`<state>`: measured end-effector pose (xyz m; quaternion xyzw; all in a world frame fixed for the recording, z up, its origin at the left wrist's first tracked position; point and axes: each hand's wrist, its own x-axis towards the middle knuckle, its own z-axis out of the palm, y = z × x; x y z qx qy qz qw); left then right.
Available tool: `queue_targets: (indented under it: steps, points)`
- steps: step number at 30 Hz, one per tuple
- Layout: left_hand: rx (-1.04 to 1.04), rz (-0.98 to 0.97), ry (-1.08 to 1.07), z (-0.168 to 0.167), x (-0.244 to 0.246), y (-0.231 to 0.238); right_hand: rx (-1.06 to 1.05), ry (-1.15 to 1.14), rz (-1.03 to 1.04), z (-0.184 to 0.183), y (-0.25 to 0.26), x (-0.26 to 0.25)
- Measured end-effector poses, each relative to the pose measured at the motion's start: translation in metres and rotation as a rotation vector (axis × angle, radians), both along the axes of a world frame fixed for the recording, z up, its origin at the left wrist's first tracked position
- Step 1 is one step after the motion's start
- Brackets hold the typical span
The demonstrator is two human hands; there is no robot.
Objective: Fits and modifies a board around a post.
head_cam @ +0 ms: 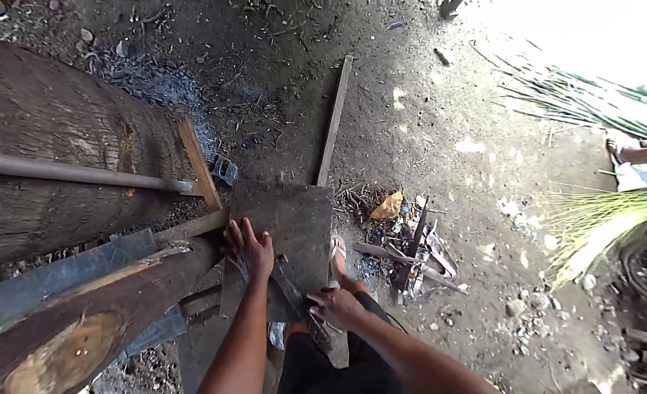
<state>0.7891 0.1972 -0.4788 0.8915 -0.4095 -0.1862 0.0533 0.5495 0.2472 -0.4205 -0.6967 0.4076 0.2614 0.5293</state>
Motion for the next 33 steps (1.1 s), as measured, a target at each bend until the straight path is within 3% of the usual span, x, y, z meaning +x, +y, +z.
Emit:
queue_targets:
  steps: [5,9,11,15,18,22,24,29,33]
  points:
    - [-0.014,-0.002,-0.11,-0.021,-0.011,0.004,0.085,-0.101,-0.402,-0.012,-0.124,-0.063]
    - [0.036,0.001,-0.108,-0.022,-0.011,0.001,0.017,-0.082,-0.747,-0.059,-0.242,-0.098]
    - [0.065,-0.005,-0.115,-0.019,-0.012,0.0,-0.066,0.028,-0.685,-0.097,-0.291,-0.098]
    - [0.059,-0.011,-0.135,-0.02,-0.012,-0.001,-0.004,0.085,-0.361,-0.179,-0.352,-0.059]
    - [0.062,-0.021,-0.131,-0.019,-0.009,0.003,0.162,0.067,-0.207,-0.237,-0.363,-0.01]
    - [-0.004,-0.023,-0.147,-0.024,-0.008,0.008,0.306,0.085,-0.228,-0.311,-0.364,0.049]
    - [-0.009,-0.023,-0.141,-0.024,-0.006,0.011,0.345,0.058,-0.145,-0.344,-0.358,0.075]
    - [-0.025,-0.004,-0.099,-0.022,-0.006,0.012,0.273,0.051,0.081,-0.416,-0.325,0.126]
    - [-0.023,0.002,-0.091,-0.023,-0.005,0.011,0.23,0.135,0.101,-0.44,-0.31,0.167]
